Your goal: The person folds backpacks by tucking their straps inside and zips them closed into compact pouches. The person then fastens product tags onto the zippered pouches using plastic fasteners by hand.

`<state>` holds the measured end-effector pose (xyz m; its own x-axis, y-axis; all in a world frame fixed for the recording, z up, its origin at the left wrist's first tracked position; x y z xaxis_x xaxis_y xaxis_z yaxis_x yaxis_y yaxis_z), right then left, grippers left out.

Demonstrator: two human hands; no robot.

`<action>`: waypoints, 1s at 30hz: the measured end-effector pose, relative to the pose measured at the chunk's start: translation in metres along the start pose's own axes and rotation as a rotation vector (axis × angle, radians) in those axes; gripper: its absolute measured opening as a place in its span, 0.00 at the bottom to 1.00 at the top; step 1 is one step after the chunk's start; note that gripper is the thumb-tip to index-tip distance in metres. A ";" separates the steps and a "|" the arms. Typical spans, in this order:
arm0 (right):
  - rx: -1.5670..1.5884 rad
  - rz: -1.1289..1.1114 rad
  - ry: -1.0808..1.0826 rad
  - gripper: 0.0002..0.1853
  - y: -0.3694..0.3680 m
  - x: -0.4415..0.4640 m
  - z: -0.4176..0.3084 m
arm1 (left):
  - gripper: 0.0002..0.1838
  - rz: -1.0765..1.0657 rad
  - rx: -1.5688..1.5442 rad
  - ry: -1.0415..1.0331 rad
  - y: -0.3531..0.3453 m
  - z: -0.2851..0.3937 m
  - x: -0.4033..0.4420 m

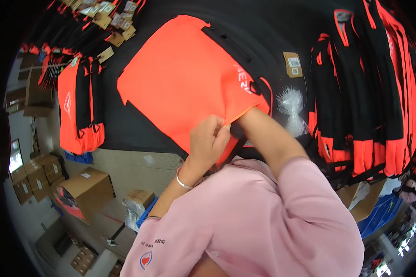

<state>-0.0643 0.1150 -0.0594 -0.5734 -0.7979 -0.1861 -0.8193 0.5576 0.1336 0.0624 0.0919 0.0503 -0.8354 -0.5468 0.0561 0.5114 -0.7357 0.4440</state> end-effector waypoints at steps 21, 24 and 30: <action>-0.787 -0.024 0.510 0.21 -0.013 -0.053 -0.008 | 0.07 -0.174 0.181 0.026 -0.003 -0.032 0.020; -0.814 -0.024 0.477 0.21 -0.037 -0.010 -0.010 | 0.09 -0.368 0.450 -0.166 -0.020 -0.036 0.016; -0.903 -0.056 0.447 0.20 -0.043 -0.016 -0.001 | 0.12 -0.569 0.496 -0.094 -0.008 -0.056 0.045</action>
<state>-0.0196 0.1034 -0.0613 -0.3285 -0.9337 0.1428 -0.4303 0.2825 0.8573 0.0320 0.0504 -0.0007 -0.9682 -0.0839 -0.2359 -0.1356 -0.6162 0.7758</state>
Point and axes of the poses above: each hand's wrist, its own x-axis towards the middle knuckle, its own y-axis out of the back of the hand, z = x × y, the point moved 3 cm from there along x, towards the middle knuckle, and after that the axes turned 1 degree about -x, right-handed, at the moved point
